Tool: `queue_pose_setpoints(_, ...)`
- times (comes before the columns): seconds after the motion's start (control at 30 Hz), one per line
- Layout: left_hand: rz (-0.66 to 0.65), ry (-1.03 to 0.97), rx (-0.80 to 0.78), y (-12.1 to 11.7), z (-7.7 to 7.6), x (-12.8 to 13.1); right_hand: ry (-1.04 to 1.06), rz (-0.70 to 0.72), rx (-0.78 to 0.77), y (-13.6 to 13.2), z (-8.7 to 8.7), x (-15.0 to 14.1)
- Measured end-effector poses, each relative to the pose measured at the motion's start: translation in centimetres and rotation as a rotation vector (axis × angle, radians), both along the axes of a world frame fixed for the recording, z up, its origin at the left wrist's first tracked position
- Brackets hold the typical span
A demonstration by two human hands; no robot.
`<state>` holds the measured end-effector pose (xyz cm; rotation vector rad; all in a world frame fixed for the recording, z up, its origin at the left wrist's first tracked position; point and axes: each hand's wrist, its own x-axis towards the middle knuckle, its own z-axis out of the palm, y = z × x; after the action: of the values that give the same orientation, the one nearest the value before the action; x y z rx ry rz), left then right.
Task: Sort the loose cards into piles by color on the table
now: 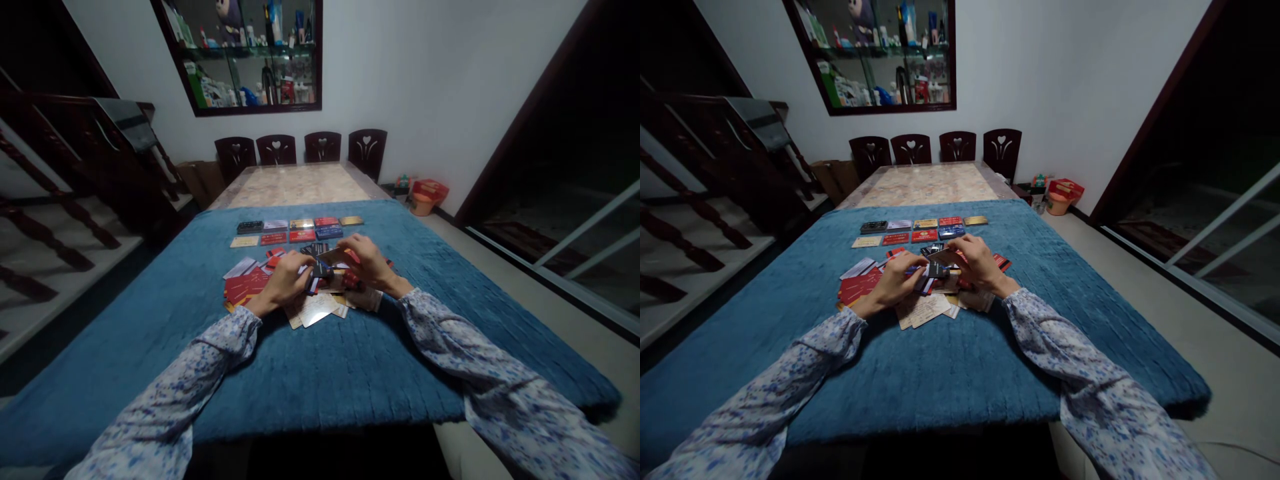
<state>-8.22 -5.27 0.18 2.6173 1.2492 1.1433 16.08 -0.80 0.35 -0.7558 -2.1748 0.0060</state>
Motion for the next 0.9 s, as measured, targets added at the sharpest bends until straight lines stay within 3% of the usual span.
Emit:
queue_pose_setpoints(0.33, -0.038, -0.054, 0.058, -0.6, 0.2, 0.7, -0.188, 0.013, 0.195, -0.5, -0.3, -1.2)
queue_pose_setpoints(0.9, 0.039, -0.034, 0.02, -0.5, -0.1, -1.0, -0.237, -0.015, 0.149, -0.3, -2.1, -0.8)
